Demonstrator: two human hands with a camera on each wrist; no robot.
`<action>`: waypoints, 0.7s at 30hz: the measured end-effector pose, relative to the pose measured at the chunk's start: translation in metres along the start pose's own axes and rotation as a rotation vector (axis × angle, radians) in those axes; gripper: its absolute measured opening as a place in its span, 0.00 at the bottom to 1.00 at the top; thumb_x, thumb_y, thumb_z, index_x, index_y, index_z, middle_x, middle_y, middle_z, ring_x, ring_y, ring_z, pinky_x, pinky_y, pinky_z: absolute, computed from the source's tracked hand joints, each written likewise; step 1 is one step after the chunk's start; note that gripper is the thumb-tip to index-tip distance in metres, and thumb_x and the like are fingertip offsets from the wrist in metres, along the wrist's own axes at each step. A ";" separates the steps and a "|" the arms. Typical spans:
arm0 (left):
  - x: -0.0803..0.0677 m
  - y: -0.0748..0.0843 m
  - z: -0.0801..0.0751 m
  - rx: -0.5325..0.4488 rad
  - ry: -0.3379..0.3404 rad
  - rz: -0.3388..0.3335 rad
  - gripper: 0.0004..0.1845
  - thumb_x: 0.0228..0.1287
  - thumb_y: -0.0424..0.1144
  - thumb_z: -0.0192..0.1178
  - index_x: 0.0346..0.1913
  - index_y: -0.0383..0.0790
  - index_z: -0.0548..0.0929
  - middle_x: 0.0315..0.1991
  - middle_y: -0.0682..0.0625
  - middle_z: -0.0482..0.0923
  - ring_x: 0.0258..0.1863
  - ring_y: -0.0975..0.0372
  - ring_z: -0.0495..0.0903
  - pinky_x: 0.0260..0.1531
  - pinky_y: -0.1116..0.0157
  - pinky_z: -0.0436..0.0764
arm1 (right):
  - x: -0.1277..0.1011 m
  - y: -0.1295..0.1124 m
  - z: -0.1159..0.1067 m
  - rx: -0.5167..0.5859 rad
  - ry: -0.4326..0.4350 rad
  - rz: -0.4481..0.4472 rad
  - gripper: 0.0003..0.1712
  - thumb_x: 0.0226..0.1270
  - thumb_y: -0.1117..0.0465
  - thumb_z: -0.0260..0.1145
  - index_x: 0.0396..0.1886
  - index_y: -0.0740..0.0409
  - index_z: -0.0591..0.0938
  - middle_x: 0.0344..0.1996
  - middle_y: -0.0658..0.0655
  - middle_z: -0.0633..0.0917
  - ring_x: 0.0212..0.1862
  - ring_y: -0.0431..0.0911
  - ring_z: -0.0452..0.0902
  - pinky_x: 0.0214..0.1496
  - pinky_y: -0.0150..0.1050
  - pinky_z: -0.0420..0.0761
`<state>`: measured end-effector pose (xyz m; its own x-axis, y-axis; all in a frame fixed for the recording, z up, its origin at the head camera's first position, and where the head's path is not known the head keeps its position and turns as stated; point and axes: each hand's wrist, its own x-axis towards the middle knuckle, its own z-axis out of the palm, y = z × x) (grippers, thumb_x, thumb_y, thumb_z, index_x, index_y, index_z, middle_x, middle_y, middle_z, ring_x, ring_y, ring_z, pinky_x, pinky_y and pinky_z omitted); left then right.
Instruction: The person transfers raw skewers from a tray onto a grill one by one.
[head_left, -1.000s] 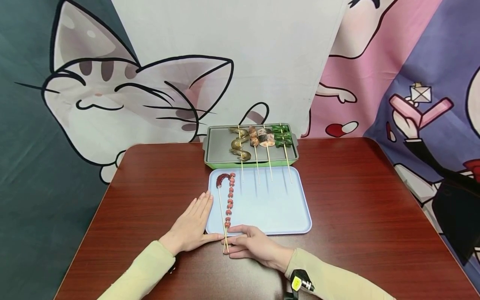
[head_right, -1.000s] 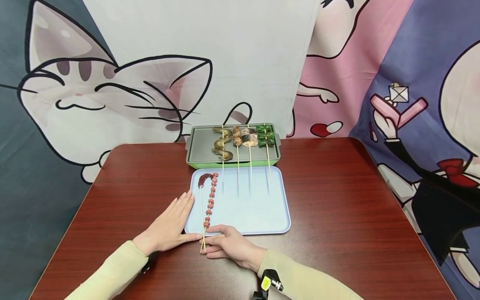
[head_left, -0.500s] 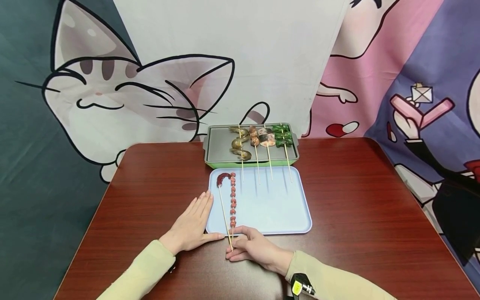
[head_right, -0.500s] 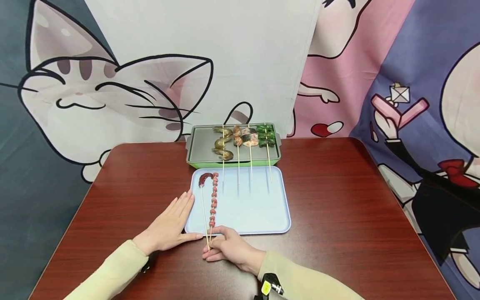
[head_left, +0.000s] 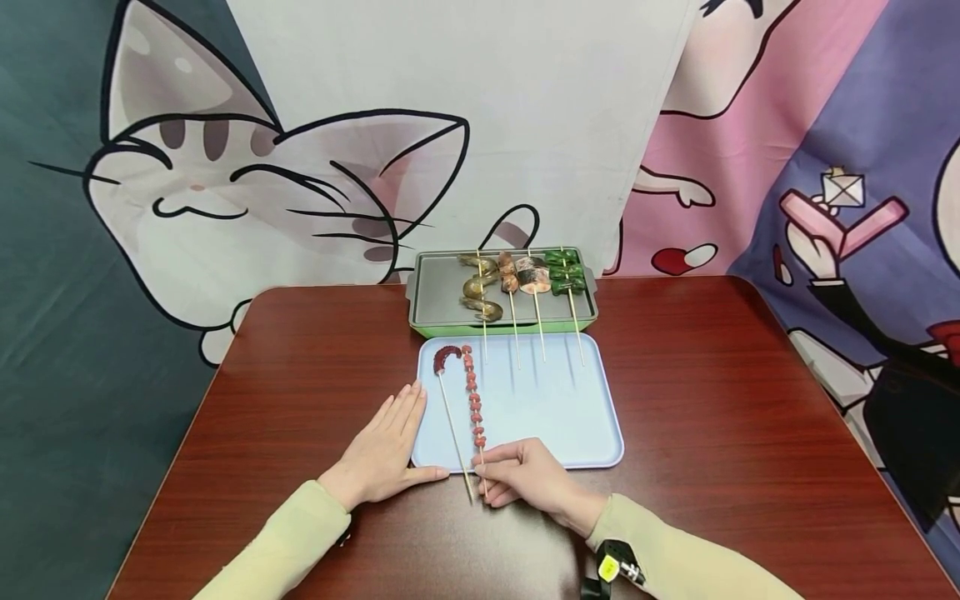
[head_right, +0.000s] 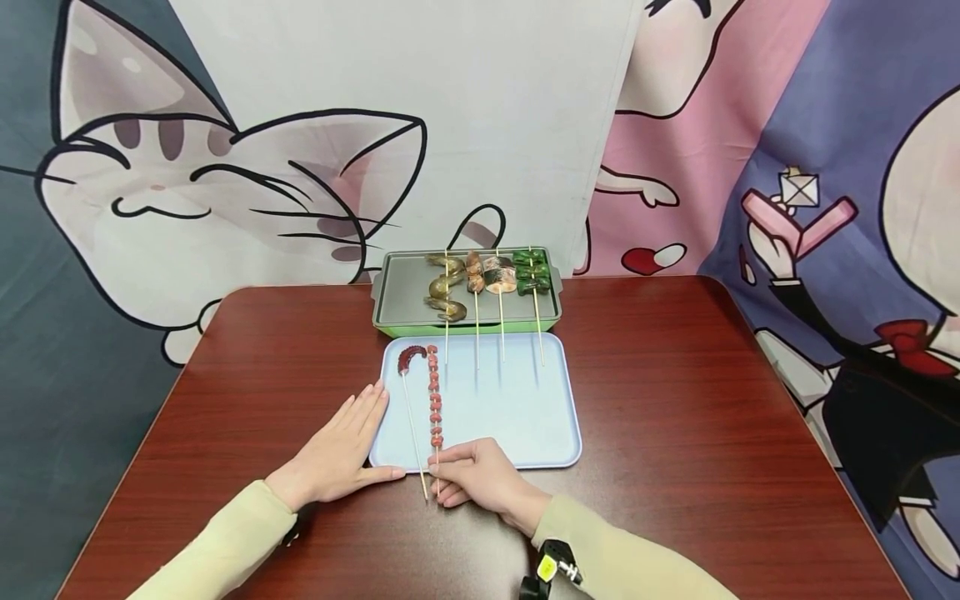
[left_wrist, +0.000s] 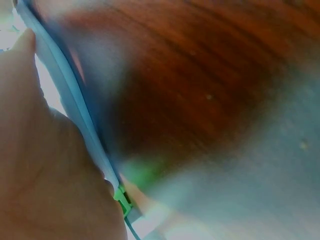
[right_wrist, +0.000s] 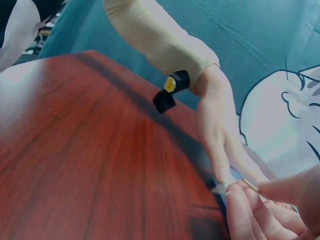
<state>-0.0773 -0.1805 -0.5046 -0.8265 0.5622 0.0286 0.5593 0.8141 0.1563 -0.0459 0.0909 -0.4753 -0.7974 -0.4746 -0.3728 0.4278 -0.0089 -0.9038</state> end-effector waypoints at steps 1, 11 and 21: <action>0.000 0.000 0.000 -0.001 -0.001 0.000 0.62 0.63 0.80 0.43 0.79 0.26 0.52 0.80 0.35 0.45 0.80 0.49 0.44 0.76 0.51 0.49 | -0.001 -0.001 -0.002 -0.009 0.003 -0.002 0.19 0.70 0.67 0.67 0.53 0.79 0.82 0.28 0.64 0.88 0.25 0.41 0.84 0.32 0.37 0.87; 0.000 0.000 0.001 0.004 0.000 -0.002 0.62 0.63 0.80 0.43 0.79 0.26 0.52 0.80 0.35 0.45 0.80 0.49 0.43 0.76 0.52 0.48 | -0.004 -0.004 -0.011 -0.015 0.022 -0.012 0.20 0.66 0.69 0.69 0.54 0.79 0.81 0.34 0.69 0.88 0.25 0.41 0.84 0.32 0.36 0.86; 0.000 0.001 0.001 -0.005 -0.001 -0.007 0.62 0.63 0.80 0.43 0.79 0.27 0.52 0.80 0.35 0.46 0.79 0.49 0.44 0.76 0.52 0.48 | -0.007 -0.006 -0.016 -0.034 0.015 -0.022 0.19 0.66 0.69 0.69 0.53 0.78 0.83 0.34 0.71 0.88 0.25 0.41 0.84 0.31 0.35 0.86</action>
<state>-0.0770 -0.1798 -0.5051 -0.8303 0.5566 0.0267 0.5531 0.8173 0.1614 -0.0498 0.1082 -0.4703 -0.8127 -0.4614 -0.3558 0.3956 0.0112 -0.9183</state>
